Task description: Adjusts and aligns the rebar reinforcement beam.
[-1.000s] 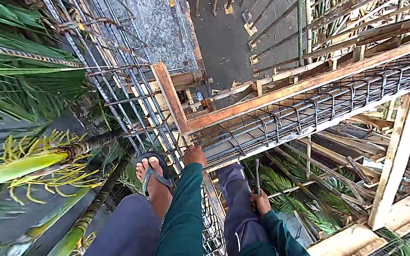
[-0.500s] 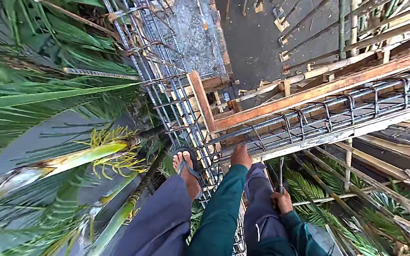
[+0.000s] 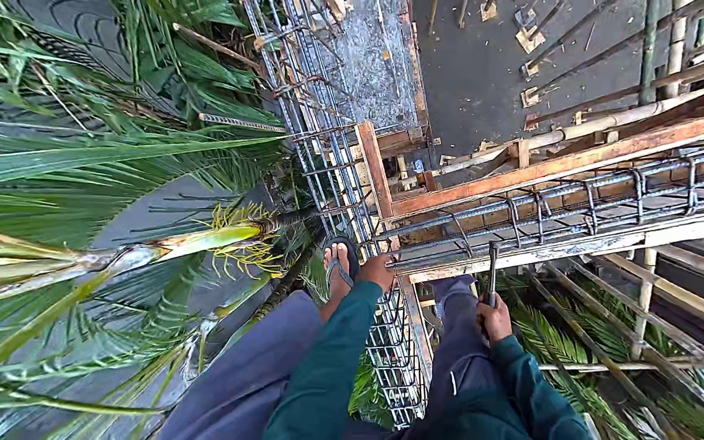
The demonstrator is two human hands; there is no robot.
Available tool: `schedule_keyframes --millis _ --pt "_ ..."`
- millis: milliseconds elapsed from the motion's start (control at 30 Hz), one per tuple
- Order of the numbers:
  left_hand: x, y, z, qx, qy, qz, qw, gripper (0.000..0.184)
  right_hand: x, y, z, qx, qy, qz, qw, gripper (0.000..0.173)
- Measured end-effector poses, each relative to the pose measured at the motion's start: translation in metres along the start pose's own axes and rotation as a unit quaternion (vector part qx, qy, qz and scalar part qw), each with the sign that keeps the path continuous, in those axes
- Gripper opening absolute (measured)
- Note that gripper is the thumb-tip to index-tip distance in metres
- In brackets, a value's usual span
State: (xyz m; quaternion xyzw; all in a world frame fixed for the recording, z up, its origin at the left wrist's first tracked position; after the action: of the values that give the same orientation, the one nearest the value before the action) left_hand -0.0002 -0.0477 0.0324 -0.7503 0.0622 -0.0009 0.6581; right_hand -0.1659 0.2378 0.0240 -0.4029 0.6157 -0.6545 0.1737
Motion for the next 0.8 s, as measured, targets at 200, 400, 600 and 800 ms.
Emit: schedule_keyframes --millis 200,400,600,800 --pt "0.001 -0.049 -0.067 -0.025 0.115 0.007 0.993 0.041 0.108 -0.041 -0.007 -0.055 0.058 -0.271 0.959 0.050" --pt "0.011 -0.054 -0.121 -0.082 0.115 0.033 0.989 0.041 0.207 -0.019 -0.003 -0.038 0.020 -0.352 0.935 0.030" --pt "0.093 0.002 -0.118 -0.081 0.050 0.014 0.995 0.042 0.296 0.031 0.129 0.166 -0.098 -0.441 0.876 0.029" --pt "0.146 0.021 -0.024 -0.019 -0.066 0.015 0.998 0.044 0.336 0.126 0.314 0.241 -0.305 -0.435 0.812 0.031"
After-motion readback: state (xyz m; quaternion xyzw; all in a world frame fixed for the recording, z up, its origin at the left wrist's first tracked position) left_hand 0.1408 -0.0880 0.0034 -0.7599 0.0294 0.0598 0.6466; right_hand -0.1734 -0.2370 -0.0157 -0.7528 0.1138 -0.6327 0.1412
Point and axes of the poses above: each hand's wrist, its own y-axis towards the middle knuckle, its own z-axis out of the palm, x = y × z, the point moved 7 cm from there along y, towards the middle knuckle, and after that the axes turned 6 degrees about x, right-handed, at the moved point
